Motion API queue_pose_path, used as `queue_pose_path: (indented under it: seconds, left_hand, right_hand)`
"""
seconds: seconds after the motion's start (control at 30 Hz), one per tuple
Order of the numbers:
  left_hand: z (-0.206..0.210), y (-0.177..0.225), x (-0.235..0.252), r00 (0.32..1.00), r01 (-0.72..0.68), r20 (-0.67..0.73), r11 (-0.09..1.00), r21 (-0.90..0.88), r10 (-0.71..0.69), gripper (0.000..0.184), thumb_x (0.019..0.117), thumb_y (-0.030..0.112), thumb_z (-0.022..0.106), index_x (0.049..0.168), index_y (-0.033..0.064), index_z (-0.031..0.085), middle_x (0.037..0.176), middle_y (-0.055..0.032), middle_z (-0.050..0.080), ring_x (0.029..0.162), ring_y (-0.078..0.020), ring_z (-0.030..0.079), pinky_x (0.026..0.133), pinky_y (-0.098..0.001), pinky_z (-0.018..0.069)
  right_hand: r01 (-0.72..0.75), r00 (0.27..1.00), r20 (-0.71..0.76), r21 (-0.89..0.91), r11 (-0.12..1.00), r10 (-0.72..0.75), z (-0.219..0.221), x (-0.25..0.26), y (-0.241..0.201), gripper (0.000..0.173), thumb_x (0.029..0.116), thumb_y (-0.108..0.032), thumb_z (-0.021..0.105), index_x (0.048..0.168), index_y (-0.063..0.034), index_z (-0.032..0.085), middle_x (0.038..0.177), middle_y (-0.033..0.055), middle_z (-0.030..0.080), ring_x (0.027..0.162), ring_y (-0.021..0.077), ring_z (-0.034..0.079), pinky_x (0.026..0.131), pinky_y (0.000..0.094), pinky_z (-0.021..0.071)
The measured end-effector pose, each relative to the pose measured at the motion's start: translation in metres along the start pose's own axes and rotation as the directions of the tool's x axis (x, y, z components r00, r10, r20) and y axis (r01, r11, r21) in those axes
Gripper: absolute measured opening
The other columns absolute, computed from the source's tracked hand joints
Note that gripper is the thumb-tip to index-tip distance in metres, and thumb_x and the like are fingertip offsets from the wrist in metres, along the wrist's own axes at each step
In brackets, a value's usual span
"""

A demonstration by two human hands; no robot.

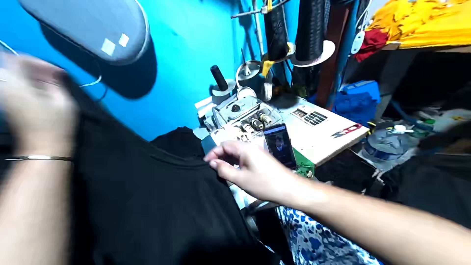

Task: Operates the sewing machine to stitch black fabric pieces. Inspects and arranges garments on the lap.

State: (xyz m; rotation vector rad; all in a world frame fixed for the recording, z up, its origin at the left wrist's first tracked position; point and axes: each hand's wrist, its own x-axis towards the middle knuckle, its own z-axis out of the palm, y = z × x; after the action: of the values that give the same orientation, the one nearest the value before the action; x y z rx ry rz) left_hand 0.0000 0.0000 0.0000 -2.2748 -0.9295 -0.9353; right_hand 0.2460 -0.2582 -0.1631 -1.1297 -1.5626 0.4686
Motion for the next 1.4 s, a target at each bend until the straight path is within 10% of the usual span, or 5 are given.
queue_pose_path:
  seconds: [0.27,0.7,1.0,1.27,1.4]
  left_hand:
    - [0.116,0.166,-0.192,0.834,0.080,0.444,0.723,-0.686,0.328,0.039,0.1081,0.031,0.045,0.130,0.0086,0.068,0.129,-0.0061,0.068,0.126,-0.0237,0.059,0.112,-0.0518,0.0404]
    - [0.096,0.169,-0.195,0.755,0.475,0.640,0.553,-0.685,0.144,0.011,0.0971,0.018,0.069,0.099,0.0097,0.076,0.097,0.0049,0.073,0.089,-0.0001,0.066,0.082,-0.0206,0.0541]
    - [0.092,0.167,-0.192,0.796,0.441,0.601,0.612,-0.657,0.071,0.018,0.1000,0.023,0.065,0.101,0.0096,0.078,0.097,0.0034,0.074,0.092,-0.0013,0.066,0.084,-0.0231,0.0530]
    - [0.100,0.158,-0.161,0.971,0.180,0.237,0.583,-0.792,0.021,0.022,0.1039,0.021,0.059,0.104,0.0015,0.070,0.099,0.0046,0.070,0.090,0.0057,0.063,0.085,-0.0158,0.0535]
    - [0.140,0.190,-0.163,0.802,0.376,0.587,0.672,-0.638,0.108,0.020,0.1016,0.015,0.062,0.102,0.0000,0.075,0.106,-0.0137,0.073,0.103,-0.0245,0.067,0.094,-0.0464,0.0510]
  right_hand:
    - [-0.215,0.976,-0.037,0.032,0.976,0.216,0.050,-0.046,0.130,0.016,0.1022,-0.013,0.060,0.110,-0.0083,0.073,0.102,0.0015,0.072,0.085,0.0063,0.067,0.080,0.0262,0.0578]
    - [-0.426,0.904,0.193,0.325,0.844,0.382,0.053,-0.082,0.146,0.031,0.0865,-0.007,0.079,0.112,-0.0089,0.060,0.087,-0.0032,0.069,0.072,0.0040,0.064,0.070,0.0224,0.0555]
    - [-0.518,0.784,0.443,0.081,0.852,0.435,0.049,-0.107,0.165,0.027,0.0988,-0.034,0.067,0.099,-0.0080,0.073,0.080,-0.0047,0.062,0.073,-0.0016,0.055,0.071,0.0198,0.0460]
    - [-0.318,0.947,0.135,0.499,0.806,0.291,0.027,-0.108,0.087,0.018,0.0961,-0.018,0.070,0.085,-0.0151,0.056,0.075,-0.0127,0.059,0.064,-0.0091,0.050,0.058,0.0093,0.0407]
    - [-0.534,0.779,0.255,-0.207,0.820,0.572,0.023,-0.098,0.127,0.030,0.1031,-0.030,0.061,0.111,-0.0010,0.065,0.094,0.0124,0.067,0.088,0.0233,0.067,0.083,0.0433,0.0549]
